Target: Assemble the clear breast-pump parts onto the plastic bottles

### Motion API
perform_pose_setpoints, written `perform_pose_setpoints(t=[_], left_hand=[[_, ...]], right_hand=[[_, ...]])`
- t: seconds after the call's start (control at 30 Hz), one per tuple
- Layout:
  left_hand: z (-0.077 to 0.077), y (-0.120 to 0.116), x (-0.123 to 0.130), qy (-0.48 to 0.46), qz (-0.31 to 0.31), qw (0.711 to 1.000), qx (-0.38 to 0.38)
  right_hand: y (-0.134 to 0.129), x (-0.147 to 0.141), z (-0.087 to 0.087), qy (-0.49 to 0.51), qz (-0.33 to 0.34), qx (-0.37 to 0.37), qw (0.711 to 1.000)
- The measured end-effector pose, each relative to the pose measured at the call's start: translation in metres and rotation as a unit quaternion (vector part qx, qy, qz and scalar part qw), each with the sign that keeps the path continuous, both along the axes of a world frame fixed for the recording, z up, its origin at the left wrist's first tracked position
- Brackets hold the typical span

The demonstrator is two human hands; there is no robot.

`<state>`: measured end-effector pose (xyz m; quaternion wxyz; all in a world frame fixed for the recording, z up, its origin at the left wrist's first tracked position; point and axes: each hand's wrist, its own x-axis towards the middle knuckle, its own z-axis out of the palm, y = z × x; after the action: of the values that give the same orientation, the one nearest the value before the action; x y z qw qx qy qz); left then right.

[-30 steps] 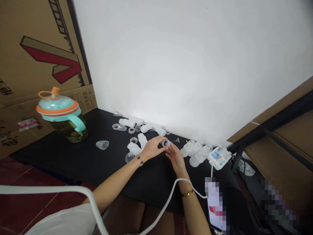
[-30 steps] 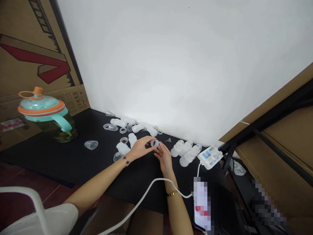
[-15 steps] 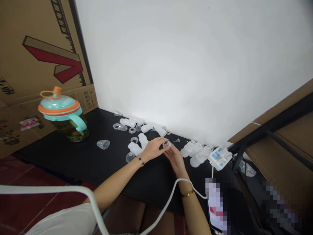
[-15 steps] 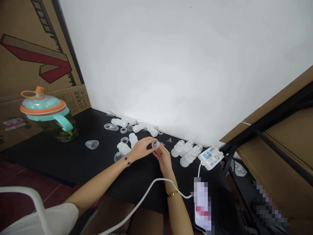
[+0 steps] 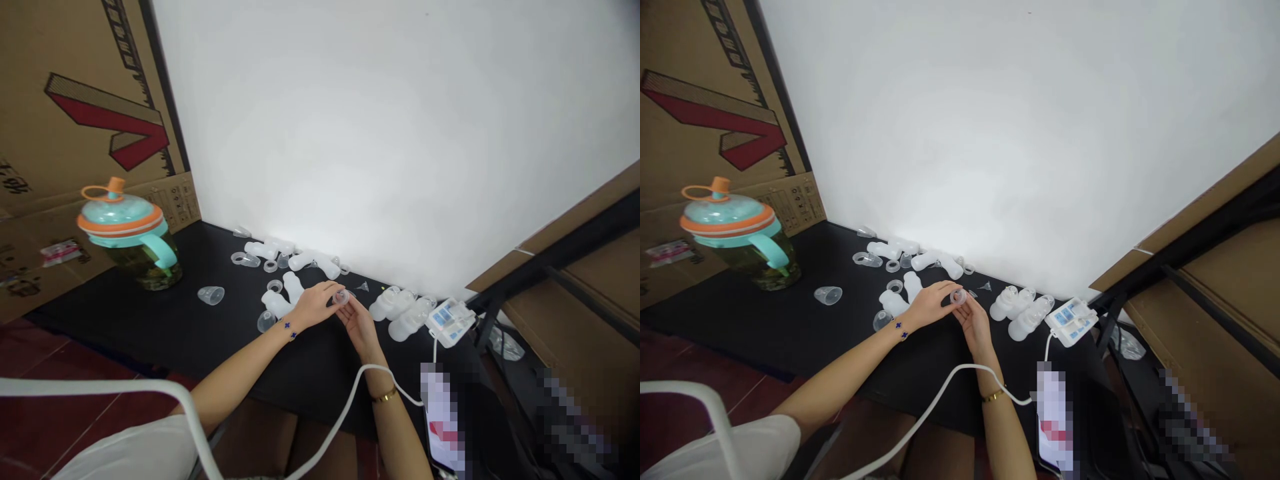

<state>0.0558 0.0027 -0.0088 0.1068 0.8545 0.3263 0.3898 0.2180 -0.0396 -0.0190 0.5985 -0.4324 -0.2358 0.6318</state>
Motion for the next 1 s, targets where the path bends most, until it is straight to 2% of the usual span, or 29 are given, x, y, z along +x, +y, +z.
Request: perform_pose_setpoints(t=[0.37,1.0], left_hand=[[-0.0025,0.0011,-0.0006,0.011,0.007,1.000,-0.007],[-0.0035,0.0007,0.0005,0.027,0.016,0.999,-0.019]], right_hand=[[-0.0012,-0.0035,0.0050,0.018,0.020,-0.026,0.999],[-0.0041,-0.0033,0.0059,-0.013,0.051,-0.002,0.999]])
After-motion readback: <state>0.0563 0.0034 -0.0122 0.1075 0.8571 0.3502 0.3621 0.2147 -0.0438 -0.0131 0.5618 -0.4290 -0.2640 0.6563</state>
